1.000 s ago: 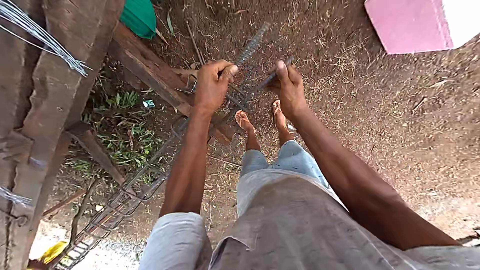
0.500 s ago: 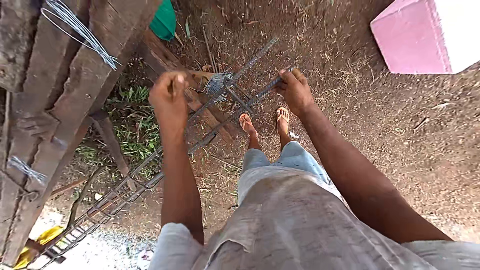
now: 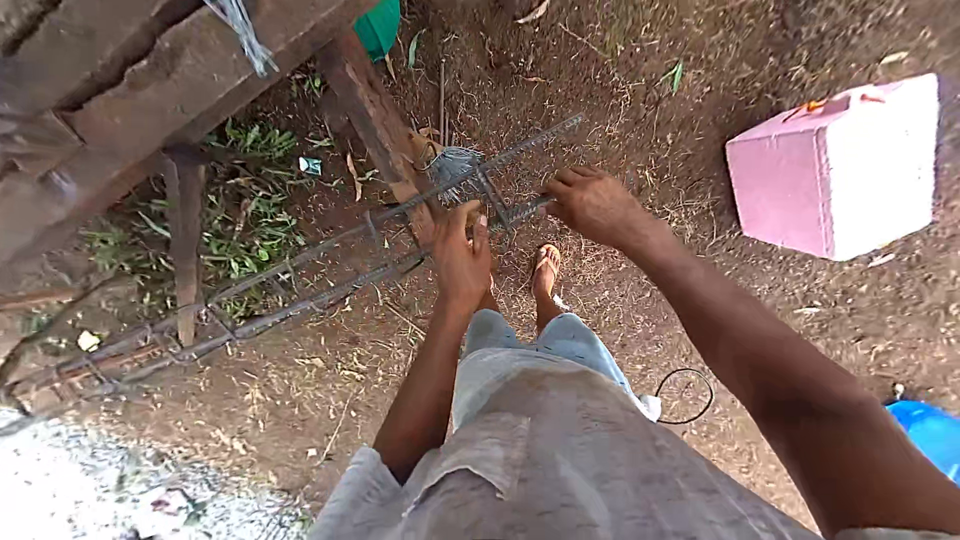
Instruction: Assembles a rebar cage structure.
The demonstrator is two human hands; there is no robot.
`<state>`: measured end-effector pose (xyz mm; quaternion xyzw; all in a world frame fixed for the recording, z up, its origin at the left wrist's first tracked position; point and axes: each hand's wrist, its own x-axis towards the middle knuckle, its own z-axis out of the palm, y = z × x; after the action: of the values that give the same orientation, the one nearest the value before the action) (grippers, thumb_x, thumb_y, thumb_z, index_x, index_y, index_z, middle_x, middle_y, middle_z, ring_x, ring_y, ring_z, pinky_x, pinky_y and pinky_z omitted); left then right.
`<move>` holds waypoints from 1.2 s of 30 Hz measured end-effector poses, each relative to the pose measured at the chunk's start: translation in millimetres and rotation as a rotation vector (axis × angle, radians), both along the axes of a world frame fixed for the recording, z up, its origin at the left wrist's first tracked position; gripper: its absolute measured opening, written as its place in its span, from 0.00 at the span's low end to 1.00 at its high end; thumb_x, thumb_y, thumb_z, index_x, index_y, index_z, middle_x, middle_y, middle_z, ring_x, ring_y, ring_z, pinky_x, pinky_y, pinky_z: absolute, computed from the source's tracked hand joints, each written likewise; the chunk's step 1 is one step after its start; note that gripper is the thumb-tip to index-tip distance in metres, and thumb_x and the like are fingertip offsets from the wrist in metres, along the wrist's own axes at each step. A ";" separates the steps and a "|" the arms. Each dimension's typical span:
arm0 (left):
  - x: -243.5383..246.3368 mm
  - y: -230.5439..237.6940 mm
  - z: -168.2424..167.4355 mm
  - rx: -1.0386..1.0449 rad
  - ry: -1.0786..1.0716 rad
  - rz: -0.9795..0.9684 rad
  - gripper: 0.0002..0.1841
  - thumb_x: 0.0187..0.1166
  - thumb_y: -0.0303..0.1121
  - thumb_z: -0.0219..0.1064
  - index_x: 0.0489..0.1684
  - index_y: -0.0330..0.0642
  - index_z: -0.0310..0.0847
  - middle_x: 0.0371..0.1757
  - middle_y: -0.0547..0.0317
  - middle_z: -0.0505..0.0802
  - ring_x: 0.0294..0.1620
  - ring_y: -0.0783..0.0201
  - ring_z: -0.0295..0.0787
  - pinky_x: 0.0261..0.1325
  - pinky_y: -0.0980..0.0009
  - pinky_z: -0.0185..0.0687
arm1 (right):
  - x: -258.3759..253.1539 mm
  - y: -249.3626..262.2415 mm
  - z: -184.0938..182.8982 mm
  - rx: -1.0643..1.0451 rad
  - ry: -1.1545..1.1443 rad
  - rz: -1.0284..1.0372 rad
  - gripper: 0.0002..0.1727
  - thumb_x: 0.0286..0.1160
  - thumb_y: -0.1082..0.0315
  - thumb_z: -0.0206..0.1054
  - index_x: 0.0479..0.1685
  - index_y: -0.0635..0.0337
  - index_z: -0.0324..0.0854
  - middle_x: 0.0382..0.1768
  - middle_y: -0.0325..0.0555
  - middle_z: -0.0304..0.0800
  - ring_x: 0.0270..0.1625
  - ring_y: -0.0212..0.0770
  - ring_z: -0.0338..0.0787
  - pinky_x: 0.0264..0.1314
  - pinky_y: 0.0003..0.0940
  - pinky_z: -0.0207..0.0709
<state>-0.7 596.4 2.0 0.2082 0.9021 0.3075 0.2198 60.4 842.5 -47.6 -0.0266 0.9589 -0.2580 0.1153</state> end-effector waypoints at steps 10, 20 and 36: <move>72.0 -53.9 -40.7 0.128 -0.621 0.149 0.18 0.89 0.36 0.58 0.68 0.36 0.82 0.57 0.46 0.93 0.57 0.57 0.91 0.66 0.56 0.85 | -16.4 1.8 9.0 -0.035 -0.072 0.046 0.21 0.90 0.54 0.59 0.60 0.63 0.87 0.55 0.64 0.91 0.57 0.66 0.91 0.61 0.68 0.81; 62.8 24.8 -88.7 0.646 -0.956 0.154 0.30 0.85 0.36 0.67 0.85 0.34 0.65 0.67 0.41 0.88 0.66 0.58 0.88 0.71 0.60 0.83 | -93.3 -5.5 36.7 0.221 -0.169 0.040 0.26 0.88 0.55 0.61 0.74 0.65 0.78 0.70 0.68 0.82 0.77 0.68 0.79 0.83 0.67 0.65; 42.3 157.9 -88.2 1.673 -0.752 1.236 0.21 0.94 0.38 0.38 0.34 0.44 0.74 0.30 0.59 0.87 0.39 0.61 0.87 0.53 0.61 0.85 | -128.2 4.6 16.7 0.248 -0.187 0.426 0.26 0.94 0.49 0.49 0.62 0.65 0.78 0.40 0.66 0.89 0.39 0.69 0.92 0.40 0.69 0.83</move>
<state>41.6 754.4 -86.2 -0.3020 0.2337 0.9209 0.0784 -67.8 847.0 -30.9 -0.1894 0.9411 -0.1097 0.2576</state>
